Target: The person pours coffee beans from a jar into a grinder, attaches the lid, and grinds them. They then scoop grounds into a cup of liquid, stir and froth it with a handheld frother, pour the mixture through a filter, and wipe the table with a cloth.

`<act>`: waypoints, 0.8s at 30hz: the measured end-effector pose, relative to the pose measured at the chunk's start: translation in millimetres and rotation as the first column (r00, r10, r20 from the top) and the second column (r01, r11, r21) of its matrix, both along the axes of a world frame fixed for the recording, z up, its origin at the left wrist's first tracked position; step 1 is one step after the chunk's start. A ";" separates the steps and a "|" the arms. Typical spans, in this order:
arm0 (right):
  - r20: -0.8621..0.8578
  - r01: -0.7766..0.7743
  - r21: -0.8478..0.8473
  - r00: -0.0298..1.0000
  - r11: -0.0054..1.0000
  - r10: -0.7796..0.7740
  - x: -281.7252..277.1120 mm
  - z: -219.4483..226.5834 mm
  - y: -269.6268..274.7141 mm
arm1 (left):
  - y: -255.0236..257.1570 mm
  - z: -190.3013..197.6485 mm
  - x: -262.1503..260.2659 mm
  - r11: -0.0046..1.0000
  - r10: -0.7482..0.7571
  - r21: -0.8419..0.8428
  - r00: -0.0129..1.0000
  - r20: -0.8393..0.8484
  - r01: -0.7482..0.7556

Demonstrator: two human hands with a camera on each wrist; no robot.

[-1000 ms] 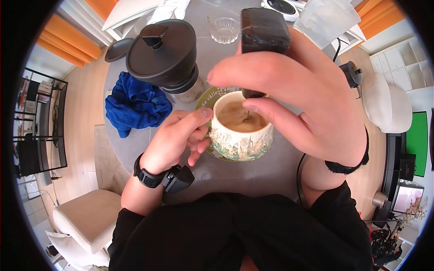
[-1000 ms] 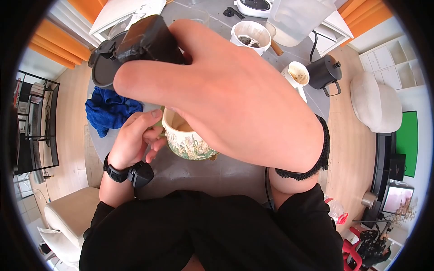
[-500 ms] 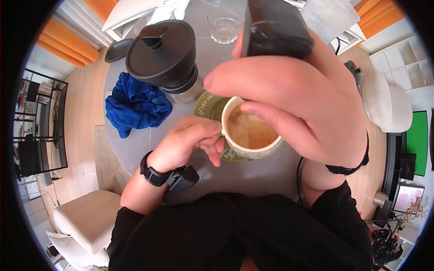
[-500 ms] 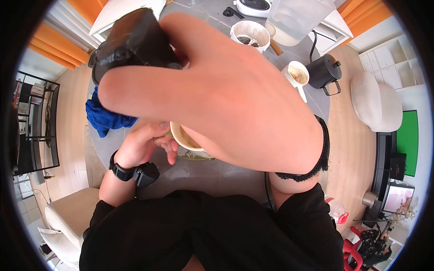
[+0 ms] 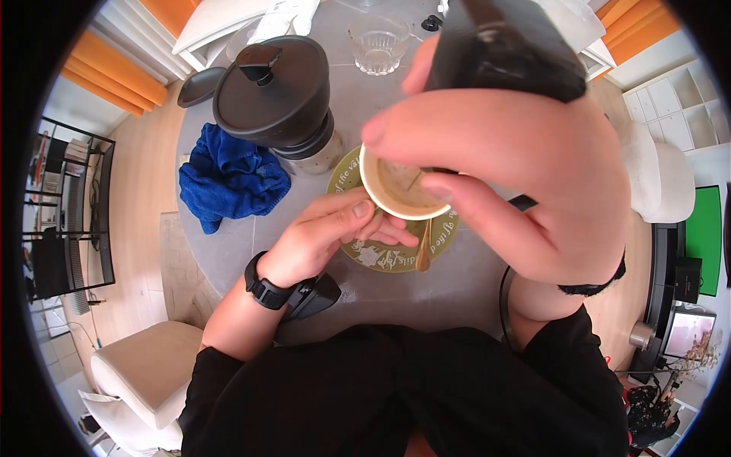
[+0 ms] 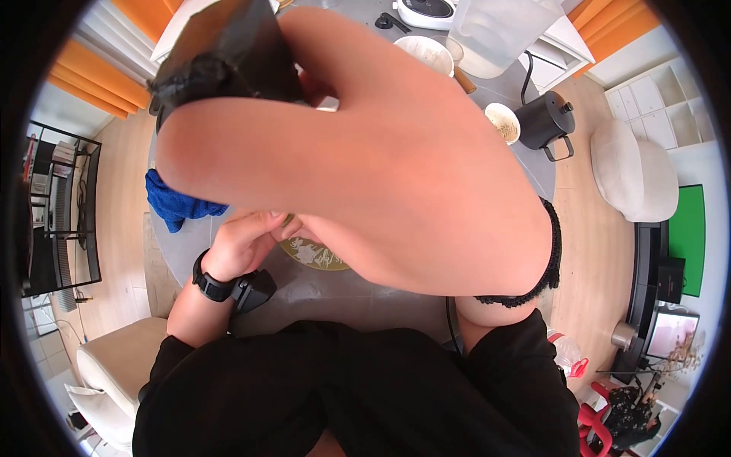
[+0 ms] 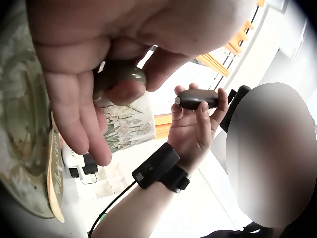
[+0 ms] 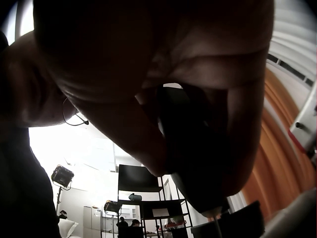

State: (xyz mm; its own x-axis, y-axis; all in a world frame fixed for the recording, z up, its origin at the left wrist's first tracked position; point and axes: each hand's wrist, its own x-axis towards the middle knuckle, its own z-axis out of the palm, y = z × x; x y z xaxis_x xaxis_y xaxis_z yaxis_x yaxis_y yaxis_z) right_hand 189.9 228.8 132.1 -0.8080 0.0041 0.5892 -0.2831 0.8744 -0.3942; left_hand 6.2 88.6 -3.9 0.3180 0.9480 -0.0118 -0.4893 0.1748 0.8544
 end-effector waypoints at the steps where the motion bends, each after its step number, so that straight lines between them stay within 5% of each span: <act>1: 0.016 -0.006 -0.020 1.000 1.000 0.006 1.7 1.9 0.0 | 0.2 0.8 0.5 1.000 0.015 0.016 1.000 -0.017 -0.015; 9: -0.005 -0.061 0.194 0.998 0.979 0.063 2.5 -5.3 8.4 | 0.3 -1.9 2.6 0.999 0.004 0.052 0.998 -0.061 -0.001; 11: -0.314 -0.071 -0.003 0.947 0.997 0.067 -3.5 -35.0 12.3 | 0.6 -3.4 1.8 0.999 0.007 0.052 0.997 -0.076 -0.003; 14: -0.324 -0.241 -0.151 0.928 0.959 0.183 -5.8 -30.2 15.2 | 1.4 -6.2 0.4 0.994 -0.005 0.109 0.991 -0.132 0.019; 24: -0.180 -0.136 -0.074 0.976 0.988 0.121 -3.8 -15.5 8.9 | -5.0 -9.5 -1.8 0.995 0.029 0.101 0.973 -0.227 -0.006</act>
State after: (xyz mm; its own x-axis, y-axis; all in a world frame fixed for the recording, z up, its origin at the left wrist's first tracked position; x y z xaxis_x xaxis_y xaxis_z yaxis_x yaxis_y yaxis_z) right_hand 186.1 237.7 116.7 -0.6896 -0.0361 0.7233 -0.4617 0.7914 -0.4007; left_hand 4.5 83.6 -13.4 0.3015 0.9534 0.0120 -0.2817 0.0770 0.9564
